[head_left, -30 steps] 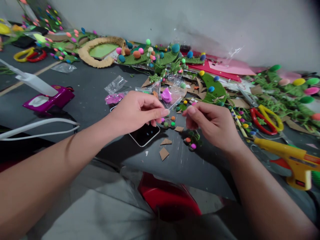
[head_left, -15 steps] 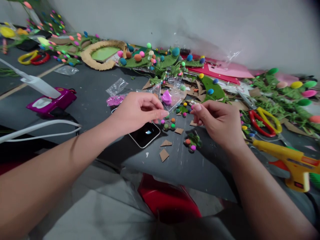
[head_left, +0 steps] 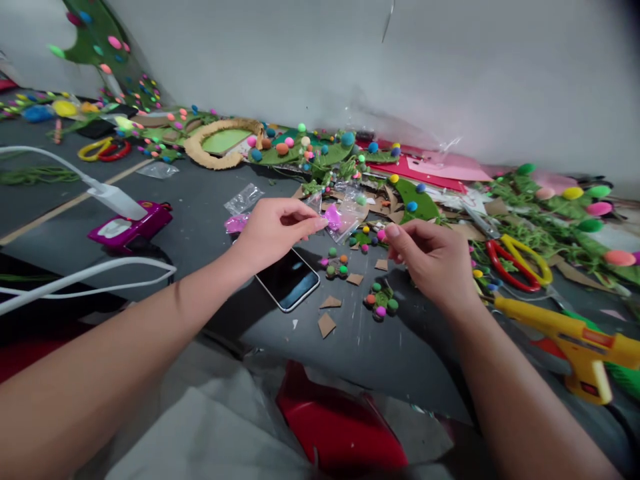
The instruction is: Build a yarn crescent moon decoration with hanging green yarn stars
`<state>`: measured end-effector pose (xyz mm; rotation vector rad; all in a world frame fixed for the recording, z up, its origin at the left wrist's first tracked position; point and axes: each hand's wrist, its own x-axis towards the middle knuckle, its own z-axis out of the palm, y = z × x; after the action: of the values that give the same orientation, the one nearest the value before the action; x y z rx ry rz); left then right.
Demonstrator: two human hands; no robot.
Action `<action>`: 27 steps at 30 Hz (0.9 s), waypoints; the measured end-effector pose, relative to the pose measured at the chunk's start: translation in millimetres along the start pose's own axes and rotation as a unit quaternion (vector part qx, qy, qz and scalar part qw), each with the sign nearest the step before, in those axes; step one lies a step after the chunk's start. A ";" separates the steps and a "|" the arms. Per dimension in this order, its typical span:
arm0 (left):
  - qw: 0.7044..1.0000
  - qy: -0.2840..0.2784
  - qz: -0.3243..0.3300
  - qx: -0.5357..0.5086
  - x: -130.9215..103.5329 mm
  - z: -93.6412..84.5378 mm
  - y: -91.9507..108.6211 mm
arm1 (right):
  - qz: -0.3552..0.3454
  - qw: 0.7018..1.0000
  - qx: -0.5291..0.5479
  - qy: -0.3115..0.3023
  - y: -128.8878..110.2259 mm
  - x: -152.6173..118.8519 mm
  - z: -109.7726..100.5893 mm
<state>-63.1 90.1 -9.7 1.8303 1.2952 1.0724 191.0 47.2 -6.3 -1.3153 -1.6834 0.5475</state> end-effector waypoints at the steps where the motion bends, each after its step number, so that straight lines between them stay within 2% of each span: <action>1: 1.000 0.005 0.008 0.000 1.5 0.9 -0.2 | 0.001 1.000 0.002 -0.001 0.4 0.3 -0.6; 4: 0.999 0.011 0.045 0.025 7.5 4.8 0.5 | 0.006 1.000 0.012 -0.002 2.0 1.2 -2.4; 8: 0.992 -0.019 0.098 0.078 25.0 16.7 2.7 | 0.007 1.000 0.029 0.000 4.2 1.9 -3.9; 15: 0.986 -0.019 0.134 0.099 89.5 61.4 -1.8 | 0.016 0.999 0.050 0.005 5.5 3.4 -5.1; 18: 0.978 -0.028 0.156 0.134 110.4 74.3 -2.1 | 0.018 0.998 0.059 0.007 5.8 3.7 -6.4; 22: 0.964 -0.055 0.176 0.191 121.0 80.8 -2.5 | 0.014 0.998 0.055 0.009 5.2 3.6 -7.8; 27: 0.944 -0.115 0.189 0.246 121.8 80.1 -8.0 | 0.015 0.999 0.051 0.008 3.9 4.5 -8.3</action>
<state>26.5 204.7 -22.7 2.5766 1.1654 0.7187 200.1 51.2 -3.5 -1.2703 -1.6047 0.6312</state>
